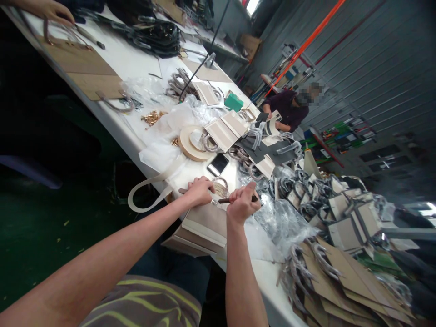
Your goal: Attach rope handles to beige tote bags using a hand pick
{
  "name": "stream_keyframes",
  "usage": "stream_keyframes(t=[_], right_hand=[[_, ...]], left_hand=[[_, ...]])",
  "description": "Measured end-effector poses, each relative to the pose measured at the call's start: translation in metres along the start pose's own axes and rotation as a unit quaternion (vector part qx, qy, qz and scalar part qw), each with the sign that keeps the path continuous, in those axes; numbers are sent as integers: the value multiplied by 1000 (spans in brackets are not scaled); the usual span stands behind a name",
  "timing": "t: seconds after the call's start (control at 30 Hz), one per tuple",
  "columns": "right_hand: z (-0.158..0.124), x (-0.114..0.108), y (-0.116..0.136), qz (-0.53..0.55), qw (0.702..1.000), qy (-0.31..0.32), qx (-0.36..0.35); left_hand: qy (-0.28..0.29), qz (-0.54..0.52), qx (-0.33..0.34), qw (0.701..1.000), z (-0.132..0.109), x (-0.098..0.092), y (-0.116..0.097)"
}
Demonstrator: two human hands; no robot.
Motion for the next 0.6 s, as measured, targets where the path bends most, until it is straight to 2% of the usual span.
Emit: stream_keyframes(t=[0.2,0.33,0.4,0.5,0.6], right_hand=[[-12,15,-10,-101,993,45,29],[-13,23,-15,-169,984,48,10],[-4,26,-19,-144,988,50,30],[16,19,-26,-23,990,68,124],[22,-18,-16,43,974,106,198]], left_hand=[[-4,-16,-1,1000,2,1,3],[-4,-21,12,1000,3,2,3],[0,-19,10,1000,5,3,4],[5,-12,7,1000,8,3,6],[5,-11,17,1000,10,2,8]])
Point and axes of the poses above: each hand's wrist, its own z-axis towards the middle knuckle, its own x-axis out of the palm, y = z × x, the point moved 8 cm from there along z, towards the middle knuckle, and after that the axes turned 8 degrees about y, right-handed, at the moved point
